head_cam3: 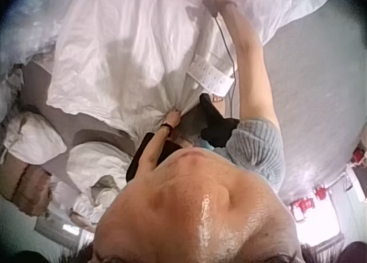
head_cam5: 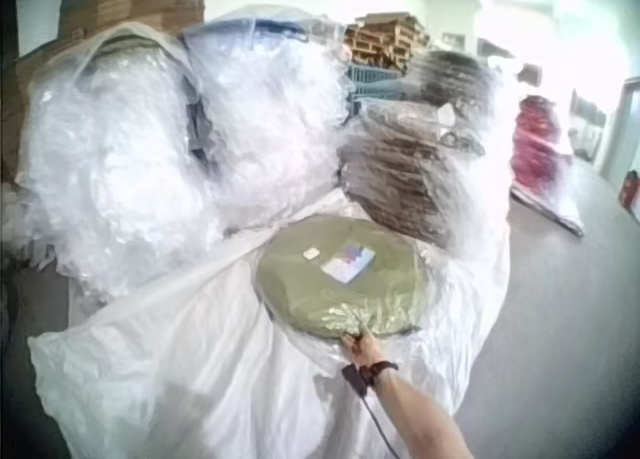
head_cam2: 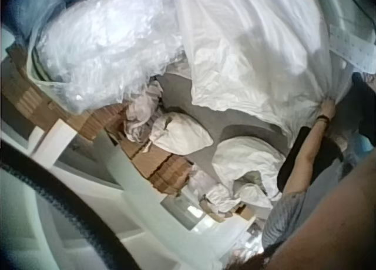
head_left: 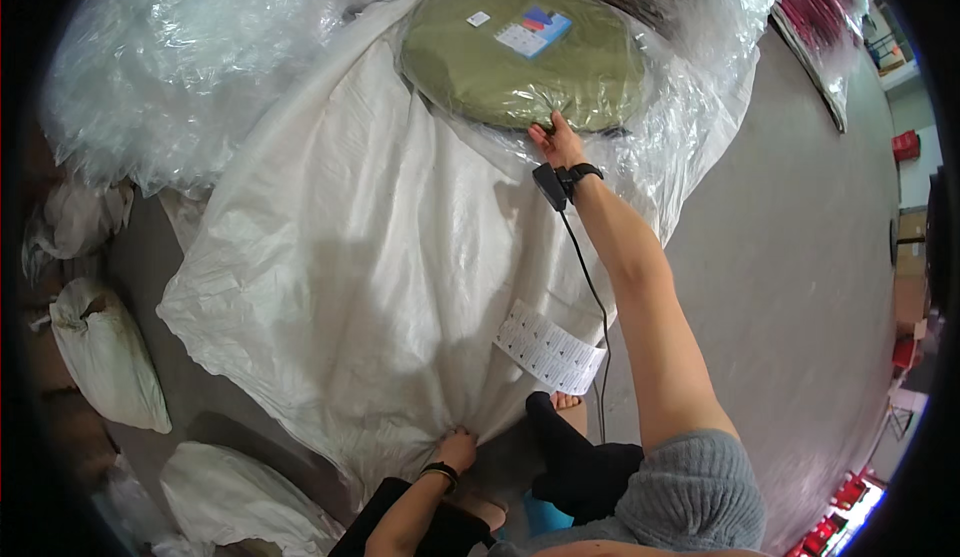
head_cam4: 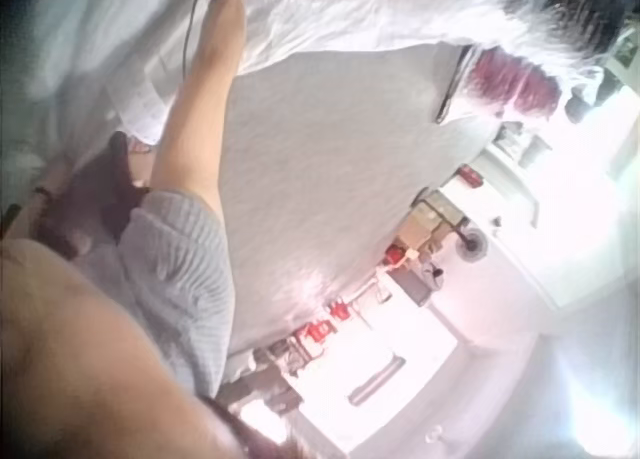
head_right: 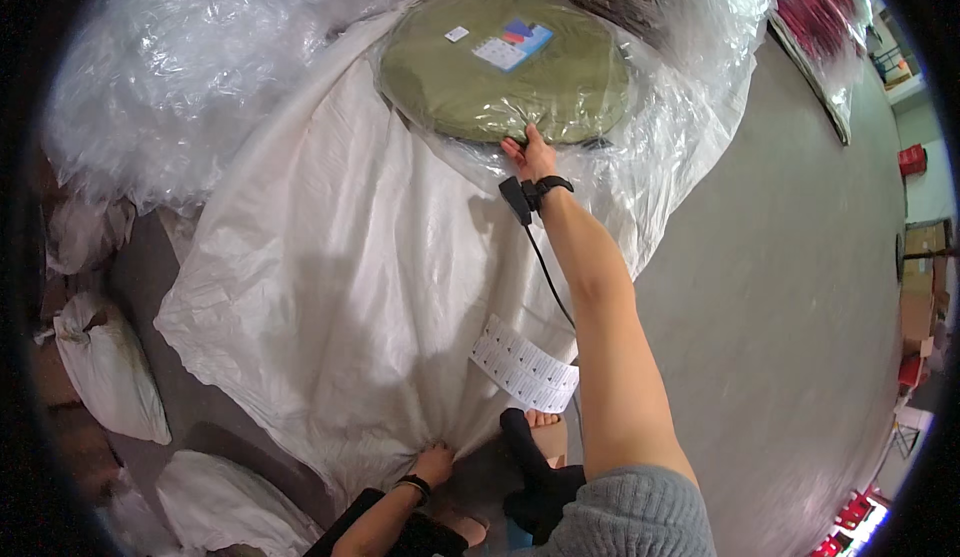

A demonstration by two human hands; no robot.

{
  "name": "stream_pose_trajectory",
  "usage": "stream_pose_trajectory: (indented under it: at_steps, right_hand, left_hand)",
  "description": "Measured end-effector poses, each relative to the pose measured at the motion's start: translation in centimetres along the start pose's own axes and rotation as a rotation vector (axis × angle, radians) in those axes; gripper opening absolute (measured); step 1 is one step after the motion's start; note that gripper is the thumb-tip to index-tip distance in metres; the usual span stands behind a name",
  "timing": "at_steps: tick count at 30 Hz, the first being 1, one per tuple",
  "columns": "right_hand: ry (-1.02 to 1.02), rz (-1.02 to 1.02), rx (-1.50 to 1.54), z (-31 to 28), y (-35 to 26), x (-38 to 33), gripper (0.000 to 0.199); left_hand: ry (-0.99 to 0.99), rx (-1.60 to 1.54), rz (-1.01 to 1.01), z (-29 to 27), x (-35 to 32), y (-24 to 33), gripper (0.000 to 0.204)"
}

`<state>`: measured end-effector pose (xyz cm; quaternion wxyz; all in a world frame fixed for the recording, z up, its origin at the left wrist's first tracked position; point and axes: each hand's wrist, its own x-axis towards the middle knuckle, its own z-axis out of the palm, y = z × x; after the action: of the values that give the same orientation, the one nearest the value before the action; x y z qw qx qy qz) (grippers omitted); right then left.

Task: Packing circular items into plastic bags and applying labels.

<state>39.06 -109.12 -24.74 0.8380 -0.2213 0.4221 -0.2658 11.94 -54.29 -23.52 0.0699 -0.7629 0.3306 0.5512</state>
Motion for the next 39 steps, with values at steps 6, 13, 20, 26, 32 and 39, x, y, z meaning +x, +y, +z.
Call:
stream_pose_trajectory:
  at_steps: [6, 13, 20, 26, 32, 39]
  right_hand:
    - [-0.088, 0.052, -0.102, -1.8, -0.8, 0.8, 0.035]
    - [-0.087, 0.136, -0.051, -0.7, 0.4, -0.3, 0.038]
    - [0.091, 0.087, -0.110, -0.4, -1.3, 0.2, 0.027]
    - [0.108, 0.054, -0.061, -5.4, -2.2, -0.6, 0.028]
    - [0.159, 0.055, 0.102, -5.3, 2.1, -3.7, 0.027]
    - [0.167, 0.031, 0.192, 0.9, 1.0, 0.1, 0.026]
  left_hand:
    - [0.137, 0.080, -0.002, 0.0, 0.3, 0.6, 0.028]
    - [0.035, 0.041, -0.019, -1.1, -1.0, 0.6, 0.027]
    - [0.097, 0.040, 0.030, -0.7, -1.1, 0.6, 0.028]
    - [0.078, 0.019, 0.040, -1.1, -0.4, 0.2, 0.028]
    - [0.093, -0.001, 0.073, -2.0, -1.2, -0.1, 0.029]
    - [0.118, 0.029, 0.065, -1.1, -1.8, 0.4, 0.031]
